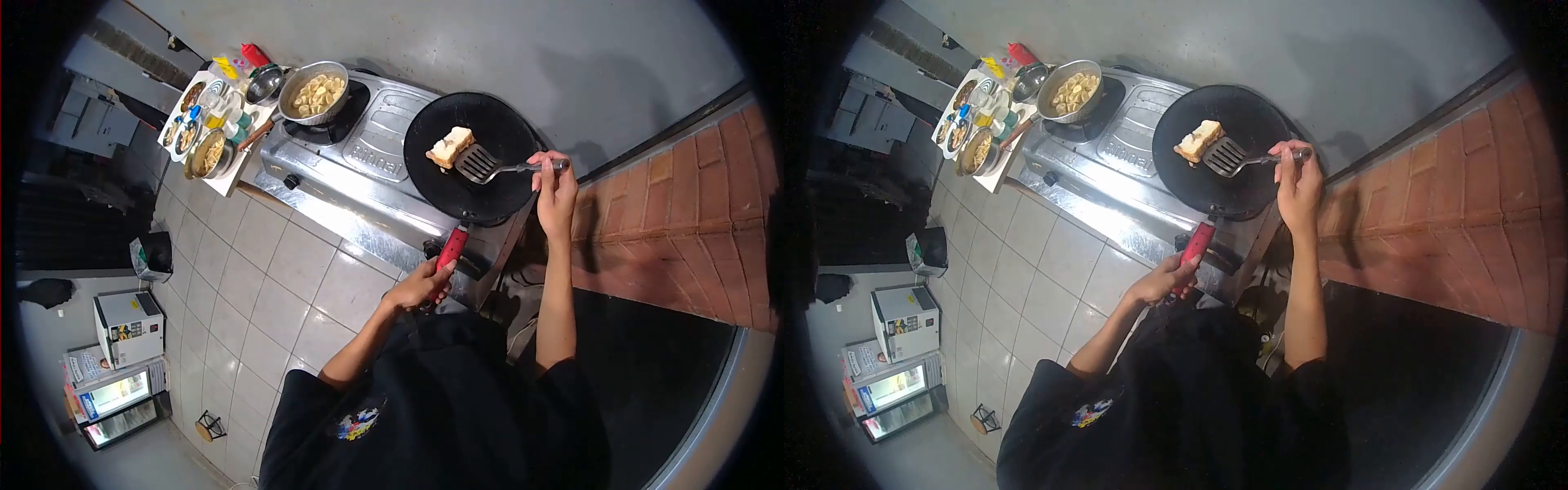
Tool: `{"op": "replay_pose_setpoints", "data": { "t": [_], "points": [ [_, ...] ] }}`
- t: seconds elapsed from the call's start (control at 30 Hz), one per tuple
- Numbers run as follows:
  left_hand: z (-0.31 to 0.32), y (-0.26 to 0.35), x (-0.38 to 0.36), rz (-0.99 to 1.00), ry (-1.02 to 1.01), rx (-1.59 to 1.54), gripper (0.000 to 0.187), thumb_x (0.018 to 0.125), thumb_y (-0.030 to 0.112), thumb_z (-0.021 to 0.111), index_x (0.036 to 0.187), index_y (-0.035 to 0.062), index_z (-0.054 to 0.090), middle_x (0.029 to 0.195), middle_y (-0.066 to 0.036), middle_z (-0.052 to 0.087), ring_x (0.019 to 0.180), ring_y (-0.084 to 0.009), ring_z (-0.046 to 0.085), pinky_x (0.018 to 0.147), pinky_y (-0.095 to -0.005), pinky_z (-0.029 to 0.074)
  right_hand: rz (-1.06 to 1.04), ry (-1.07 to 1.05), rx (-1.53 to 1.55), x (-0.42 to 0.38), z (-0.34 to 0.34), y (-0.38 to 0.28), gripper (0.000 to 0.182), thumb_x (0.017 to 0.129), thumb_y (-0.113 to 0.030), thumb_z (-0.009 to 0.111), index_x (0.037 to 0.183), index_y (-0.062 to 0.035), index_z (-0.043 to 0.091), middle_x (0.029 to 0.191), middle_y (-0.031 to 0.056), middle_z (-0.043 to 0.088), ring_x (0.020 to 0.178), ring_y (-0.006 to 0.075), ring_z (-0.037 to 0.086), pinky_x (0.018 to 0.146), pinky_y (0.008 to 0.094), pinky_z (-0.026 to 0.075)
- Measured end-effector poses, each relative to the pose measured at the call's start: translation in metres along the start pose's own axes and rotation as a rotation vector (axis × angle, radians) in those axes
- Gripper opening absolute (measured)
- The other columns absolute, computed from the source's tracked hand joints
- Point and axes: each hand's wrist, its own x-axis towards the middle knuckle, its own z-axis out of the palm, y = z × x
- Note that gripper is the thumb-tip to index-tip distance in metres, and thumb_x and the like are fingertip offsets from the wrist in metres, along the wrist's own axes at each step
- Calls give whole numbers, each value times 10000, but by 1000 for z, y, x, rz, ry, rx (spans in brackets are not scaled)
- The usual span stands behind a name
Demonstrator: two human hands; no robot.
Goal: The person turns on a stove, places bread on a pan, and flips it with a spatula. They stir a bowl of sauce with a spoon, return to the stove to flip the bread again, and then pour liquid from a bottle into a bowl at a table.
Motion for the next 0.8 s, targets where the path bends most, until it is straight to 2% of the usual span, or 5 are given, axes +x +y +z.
{"op": "replay_pose_setpoints", "data": {
  "t": [0.8],
  "points": [
    [0,0,0,1,1,-26,386,946,456,499,977,75,445,729,-15,503,597,-89,494,536,-227,412,-60,-17,8,27,24,-10,105,976,-99,450,974,-13,510,902,48,607,588,56,460,551,211,403]
  ]
}}
